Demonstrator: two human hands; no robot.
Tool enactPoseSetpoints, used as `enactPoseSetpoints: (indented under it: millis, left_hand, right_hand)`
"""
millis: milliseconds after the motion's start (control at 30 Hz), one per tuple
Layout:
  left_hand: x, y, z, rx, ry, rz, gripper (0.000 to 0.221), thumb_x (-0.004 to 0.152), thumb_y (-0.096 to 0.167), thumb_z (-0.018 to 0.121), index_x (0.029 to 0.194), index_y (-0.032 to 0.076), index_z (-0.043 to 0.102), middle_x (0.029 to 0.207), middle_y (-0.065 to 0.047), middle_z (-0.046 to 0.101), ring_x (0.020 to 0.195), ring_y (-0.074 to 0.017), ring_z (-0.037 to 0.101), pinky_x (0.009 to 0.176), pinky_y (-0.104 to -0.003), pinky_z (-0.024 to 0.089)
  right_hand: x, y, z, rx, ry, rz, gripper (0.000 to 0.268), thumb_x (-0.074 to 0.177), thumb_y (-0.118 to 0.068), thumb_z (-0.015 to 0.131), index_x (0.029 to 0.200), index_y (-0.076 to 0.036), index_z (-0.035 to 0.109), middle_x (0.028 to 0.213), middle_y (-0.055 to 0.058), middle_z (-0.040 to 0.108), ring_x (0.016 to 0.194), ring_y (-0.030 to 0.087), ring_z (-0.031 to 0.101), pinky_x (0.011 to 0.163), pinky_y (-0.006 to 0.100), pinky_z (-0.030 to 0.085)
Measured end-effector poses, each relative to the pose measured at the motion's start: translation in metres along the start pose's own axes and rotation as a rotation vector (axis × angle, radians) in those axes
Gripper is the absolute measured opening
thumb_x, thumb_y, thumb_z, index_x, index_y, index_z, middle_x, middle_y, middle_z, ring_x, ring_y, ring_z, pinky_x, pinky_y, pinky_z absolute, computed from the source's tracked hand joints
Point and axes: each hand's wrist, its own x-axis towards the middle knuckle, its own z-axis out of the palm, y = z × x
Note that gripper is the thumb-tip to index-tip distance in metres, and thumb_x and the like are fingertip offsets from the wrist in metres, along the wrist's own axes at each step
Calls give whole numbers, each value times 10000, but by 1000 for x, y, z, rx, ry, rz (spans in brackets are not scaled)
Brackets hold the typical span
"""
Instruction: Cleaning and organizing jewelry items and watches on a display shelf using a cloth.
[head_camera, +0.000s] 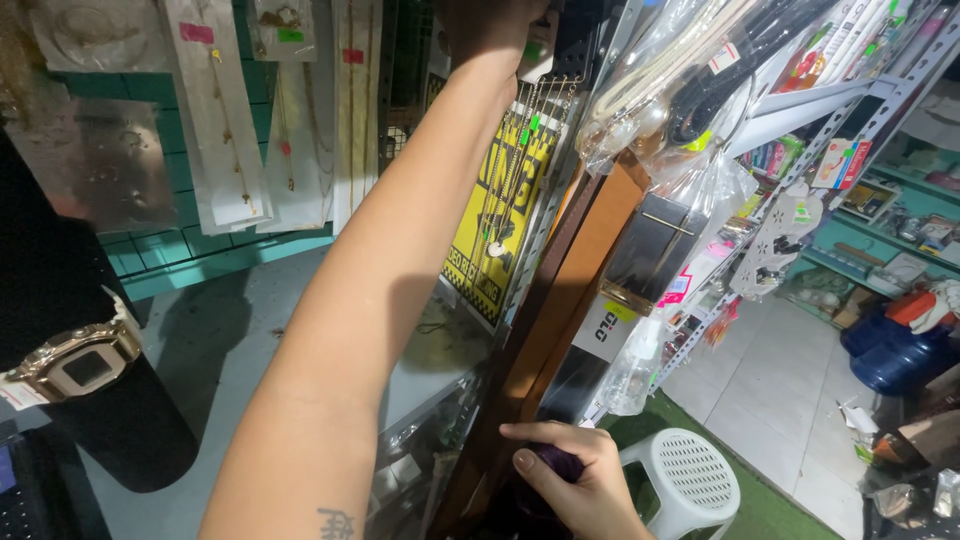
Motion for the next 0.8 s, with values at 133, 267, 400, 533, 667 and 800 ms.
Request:
enactPoseSetpoints:
  millis: [133,267,400,533,667,800]
  left_hand:
    - [19,-25,4,-145,20,77,539,720,132,798,1150,-50,529,980,-217,685,796,-262,755,658,-407,644]
    - [32,-48,6,-90,52,-13,589,746,218,791,1190,-42,505,1051,-229,675,904,-291,753,774,-432,640]
    - [19,-40,-3,27,-25,24,639,767,341,781,1204,-55,535,1114,-261,678,1049,-326,673,890,-486,544]
    - [-16,-21,-24,244,-105,-152,626,861,497,601,1159,-53,611,1144,-261,705,1104,-334,659,938,-528,453]
    - [-69,-12,-60,433,-67,-156,710,926,555,485,1145,-100,651,1184,-296,680,1144,-409,649,999,-559,515]
    - [-154,-2,-98,617,23,-119,945,939,725,326,1530,-13,322,1546,-290,321,1436,-394,314,1145,-543,283]
  right_hand:
    - [-1,-1,-1,-1,-1,-26,259,820,-88,792,1072,-35,821,816,80,823,613,121,677,587,269,524]
    - [-3,0,-3,25,-35,-107,262,853,-74,767,1108,-21,792,972,102,838,791,145,763,717,274,574]
    - [-4,-1,-2,36,-38,-99,255,867,-78,765,1115,-26,794,959,95,840,827,138,771,755,274,572]
    - [-6,-1,3,49,3,-15,282,870,-104,757,1137,-23,800,916,85,819,778,125,682,733,267,536]
    - [-6,-1,13,227,87,58,329,935,-164,687,1217,-7,749,1031,57,789,894,110,671,828,257,533]
    - [-4,-13,26,386,130,24,455,973,-209,660,1374,3,639,1236,75,702,1064,116,611,953,256,467]
